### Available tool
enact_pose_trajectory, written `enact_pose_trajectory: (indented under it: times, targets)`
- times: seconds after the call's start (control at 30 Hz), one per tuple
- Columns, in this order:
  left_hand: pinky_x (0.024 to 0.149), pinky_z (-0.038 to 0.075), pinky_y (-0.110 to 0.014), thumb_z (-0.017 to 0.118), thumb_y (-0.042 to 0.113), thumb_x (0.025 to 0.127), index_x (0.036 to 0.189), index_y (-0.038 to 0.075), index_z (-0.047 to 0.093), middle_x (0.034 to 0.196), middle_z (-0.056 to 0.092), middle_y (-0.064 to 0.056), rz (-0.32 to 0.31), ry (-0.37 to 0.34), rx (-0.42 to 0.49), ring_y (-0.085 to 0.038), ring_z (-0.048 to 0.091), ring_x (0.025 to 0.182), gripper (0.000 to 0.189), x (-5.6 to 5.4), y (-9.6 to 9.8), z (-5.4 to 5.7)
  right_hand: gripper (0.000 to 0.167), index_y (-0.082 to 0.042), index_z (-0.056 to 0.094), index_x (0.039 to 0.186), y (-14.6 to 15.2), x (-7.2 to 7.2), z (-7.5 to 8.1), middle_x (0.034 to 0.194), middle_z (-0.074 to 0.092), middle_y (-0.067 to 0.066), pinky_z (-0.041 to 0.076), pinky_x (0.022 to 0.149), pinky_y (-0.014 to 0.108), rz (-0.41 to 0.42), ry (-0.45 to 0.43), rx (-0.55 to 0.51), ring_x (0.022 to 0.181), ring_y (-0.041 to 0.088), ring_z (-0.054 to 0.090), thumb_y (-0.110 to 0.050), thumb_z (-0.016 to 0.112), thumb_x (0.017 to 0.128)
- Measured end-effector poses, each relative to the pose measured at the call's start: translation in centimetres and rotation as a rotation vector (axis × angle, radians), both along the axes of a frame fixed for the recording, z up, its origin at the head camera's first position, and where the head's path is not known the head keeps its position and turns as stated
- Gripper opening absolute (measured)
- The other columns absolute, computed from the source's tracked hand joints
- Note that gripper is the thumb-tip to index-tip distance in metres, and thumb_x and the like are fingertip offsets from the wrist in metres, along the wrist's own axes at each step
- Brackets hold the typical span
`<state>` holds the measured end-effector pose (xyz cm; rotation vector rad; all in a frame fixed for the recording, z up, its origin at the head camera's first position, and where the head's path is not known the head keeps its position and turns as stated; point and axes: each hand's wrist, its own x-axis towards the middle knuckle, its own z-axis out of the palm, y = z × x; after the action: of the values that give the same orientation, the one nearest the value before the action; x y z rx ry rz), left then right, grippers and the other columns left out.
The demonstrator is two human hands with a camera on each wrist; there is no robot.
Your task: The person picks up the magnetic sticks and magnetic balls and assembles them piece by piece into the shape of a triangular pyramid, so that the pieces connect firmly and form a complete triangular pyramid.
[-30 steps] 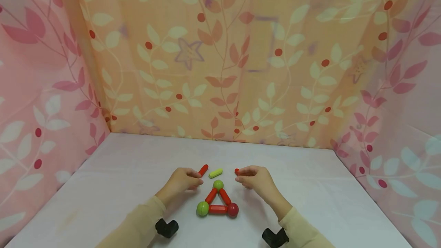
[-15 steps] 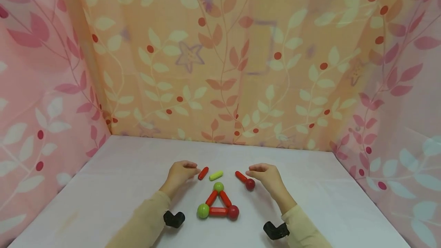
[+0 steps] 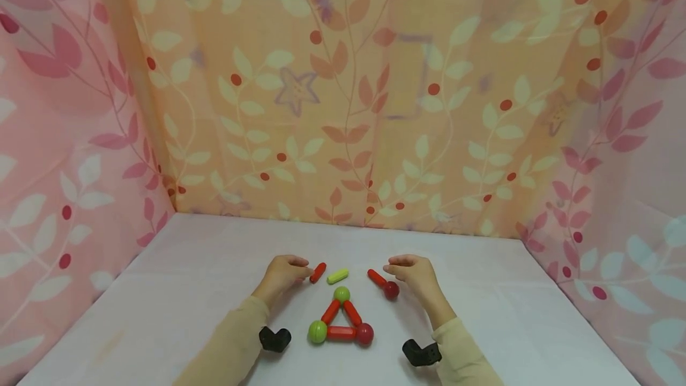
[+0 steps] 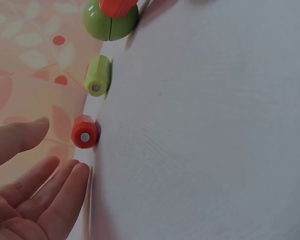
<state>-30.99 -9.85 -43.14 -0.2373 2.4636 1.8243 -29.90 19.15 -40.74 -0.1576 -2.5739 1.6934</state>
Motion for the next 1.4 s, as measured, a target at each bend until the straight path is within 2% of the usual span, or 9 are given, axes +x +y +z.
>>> enact_pose_trajectory:
  times: [0.23,0.43,0.53,0.63,0.73,0.87,1.03,1.3,1.4]
  targets:
    - [0.081,0.057,-0.032,0.076,0.009,0.084,0.106,-0.003,0.07,0.106,0.067,-0.014,0.0,-0.028,0.007,-0.021,0.065,0.086,0.027,-0.1,0.0,-0.5,0.034,0.007,0.069,0.111,0.0,-0.7,-0.6,0.105,0.074,0.018,0.058,0.089,0.038,-0.004,-0.021,-0.054,0.092,0.02,0.072,-0.013,0.077,0.086]
    - [0.078,0.055,-0.03,0.077,0.009,0.083,0.105,-0.003,0.07,0.107,0.067,-0.015,-0.009,-0.041,0.005,-0.021,0.063,0.087,0.025,-0.3,0.3,-0.5,0.034,0.008,0.07,0.11,-0.1,-1.0,-0.9,0.103,0.075,0.019,0.059,0.087,0.037,-0.013,-0.017,-0.038,0.09,0.02,0.073,-0.012,0.078,0.084]
    - [0.078,0.055,-0.03,0.077,0.008,0.082,0.105,-0.004,0.07,0.107,0.067,-0.015,-0.016,-0.04,-0.005,-0.021,0.063,0.087,0.027,-0.4,0.5,-0.4,0.034,0.007,0.07,0.11,-0.1,-1.2,-1.0,0.101,0.075,0.017,0.059,0.081,0.033,-0.007,-0.028,-0.018,0.087,0.017,0.071,-0.014,0.078,0.084]
    - [0.076,0.054,-0.029,0.078,0.008,0.081,0.104,-0.003,0.071,0.103,0.068,-0.014,-0.03,-0.035,-0.047,-0.021,0.062,0.084,0.026,-0.4,0.7,-0.3,0.031,0.005,0.072,0.107,-0.1,-1.4,-1.5,0.095,0.075,0.012,0.055,0.072,0.026,-0.013,-0.065,-0.017,0.079,0.013,0.066,-0.014,0.079,0.083]
    - [0.074,0.052,-0.027,0.079,0.007,0.079,0.101,-0.001,0.072,0.099,0.068,-0.012,-0.033,-0.043,-0.08,-0.02,0.06,0.081,0.025,-0.4,0.8,-0.4,0.029,0.004,0.073,0.104,0.1,-1.7,-2.1,0.091,0.074,0.008,0.049,0.068,0.023,0.0,-0.091,-0.017,0.079,0.014,0.061,-0.013,0.079,0.081]
    - [0.072,0.051,-0.026,0.08,0.005,0.078,0.1,-0.001,0.072,0.095,0.069,-0.01,-0.033,-0.038,-0.094,-0.019,0.06,0.081,0.025,-0.6,0.8,-0.5,0.028,0.002,0.075,0.101,0.2,-2.0,-2.7,0.091,0.075,0.008,0.048,0.069,0.023,0.019,-0.101,0.036,0.087,0.017,0.061,-0.014,0.081,0.078]
    - [0.069,0.05,-0.024,0.082,0.014,0.079,0.099,0.0,0.072,0.085,0.073,-0.006,-0.036,-0.025,-0.112,-0.017,0.061,0.077,0.027,-0.7,0.8,-0.5,0.028,0.0,0.076,0.097,-0.1,-2.2,-3.0,0.093,0.074,0.01,0.05,0.07,0.024,0.029,-0.114,0.111,0.093,0.021,0.062,-0.017,0.083,0.076]
    - [0.064,0.046,-0.022,0.083,0.014,0.078,0.095,0.0,0.073,0.079,0.07,-0.006,-0.042,-0.008,-0.172,-0.017,0.059,0.072,0.024,-1.0,1.3,-0.3,0.023,-0.003,0.079,0.09,-0.1,-1.8,-2.5,0.086,0.074,0.006,0.044,0.069,0.025,0.075,-0.096,0.26,0.086,0.018,0.061,-0.017,0.084,0.073]
    - [0.062,0.045,-0.022,0.083,0.012,0.077,0.093,0.0,0.074,0.078,0.069,-0.006,-0.034,-0.01,-0.2,-0.016,0.059,0.071,0.022,-1.1,1.3,-0.4,0.021,-0.001,0.079,0.089,-0.1,-1.7,-2.4,0.081,0.073,0.004,0.043,0.065,0.024,0.091,-0.096,0.275,0.079,0.015,0.059,-0.015,0.083,0.074]
